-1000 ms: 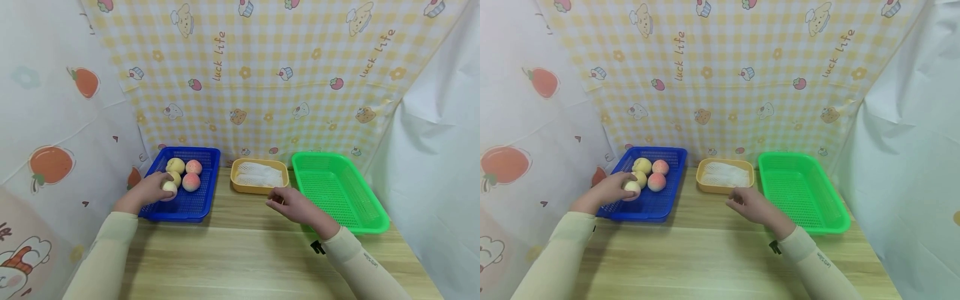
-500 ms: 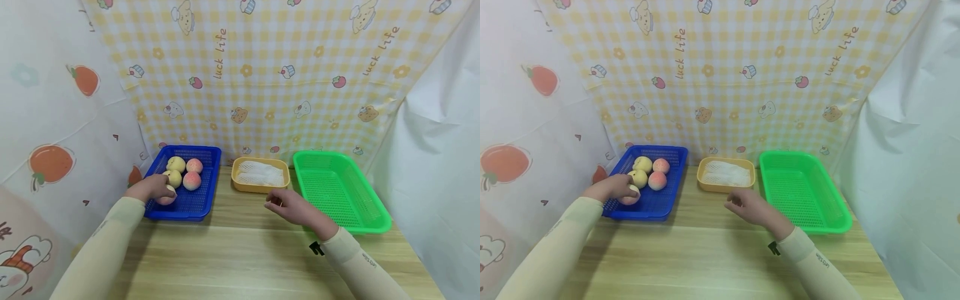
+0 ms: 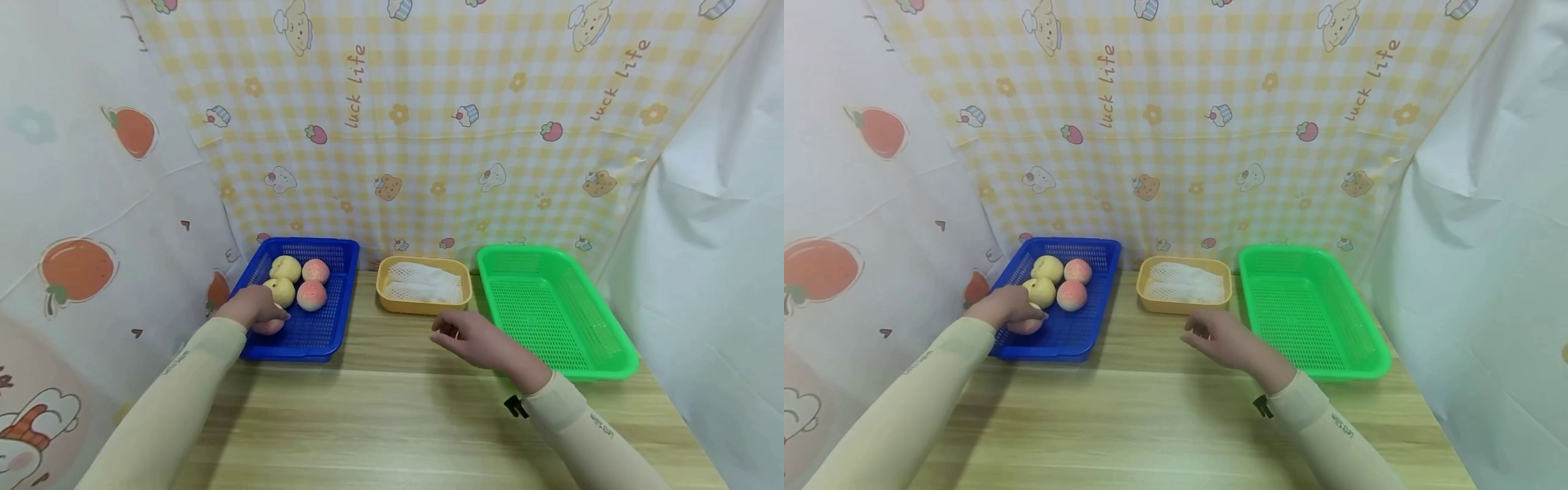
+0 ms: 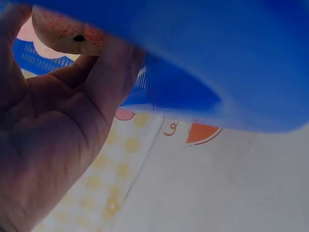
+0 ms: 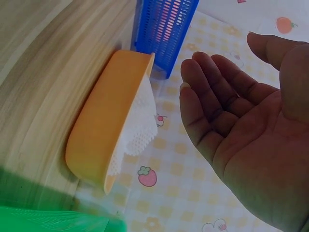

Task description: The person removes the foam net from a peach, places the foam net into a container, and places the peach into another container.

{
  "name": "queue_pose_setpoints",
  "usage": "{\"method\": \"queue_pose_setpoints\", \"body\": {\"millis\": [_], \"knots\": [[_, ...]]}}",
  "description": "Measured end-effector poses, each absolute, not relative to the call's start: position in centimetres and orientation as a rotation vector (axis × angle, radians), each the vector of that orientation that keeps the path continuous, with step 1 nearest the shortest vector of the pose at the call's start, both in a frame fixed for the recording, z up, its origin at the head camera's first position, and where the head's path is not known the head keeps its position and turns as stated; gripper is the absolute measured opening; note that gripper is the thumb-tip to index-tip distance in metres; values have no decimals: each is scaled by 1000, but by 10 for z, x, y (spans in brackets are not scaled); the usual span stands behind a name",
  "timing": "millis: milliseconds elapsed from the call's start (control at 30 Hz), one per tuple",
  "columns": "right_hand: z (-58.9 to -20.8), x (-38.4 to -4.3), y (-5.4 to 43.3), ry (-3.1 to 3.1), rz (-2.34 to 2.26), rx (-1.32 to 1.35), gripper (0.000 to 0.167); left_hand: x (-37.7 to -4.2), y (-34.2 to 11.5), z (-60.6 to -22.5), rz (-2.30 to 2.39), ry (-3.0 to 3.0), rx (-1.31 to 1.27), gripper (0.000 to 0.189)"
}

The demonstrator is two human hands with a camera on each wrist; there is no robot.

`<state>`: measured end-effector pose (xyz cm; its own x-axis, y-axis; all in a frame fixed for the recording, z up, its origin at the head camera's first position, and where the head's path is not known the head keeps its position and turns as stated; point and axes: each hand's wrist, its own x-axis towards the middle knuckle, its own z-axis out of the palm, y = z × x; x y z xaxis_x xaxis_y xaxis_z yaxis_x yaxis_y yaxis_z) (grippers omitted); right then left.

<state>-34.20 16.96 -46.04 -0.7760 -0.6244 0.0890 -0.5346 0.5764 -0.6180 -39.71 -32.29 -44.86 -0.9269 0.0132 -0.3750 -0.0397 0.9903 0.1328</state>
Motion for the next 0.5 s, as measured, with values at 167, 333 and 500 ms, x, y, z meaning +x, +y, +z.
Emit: {"method": "queue_pose_setpoints", "body": {"millis": [167, 333, 500], "knots": [[-458, -342, 168, 2665, -966, -996, 19, -398, -322, -448, 180, 2678, -30, 66], [-458, -341, 167, 2663, -965, -995, 17, -398, -321, -445, 187, 2640, -10, 64], [-459, -340, 168, 2658, -948, -999, 18, -396, -322, -443, 229, 2654, 23, 55]]}}
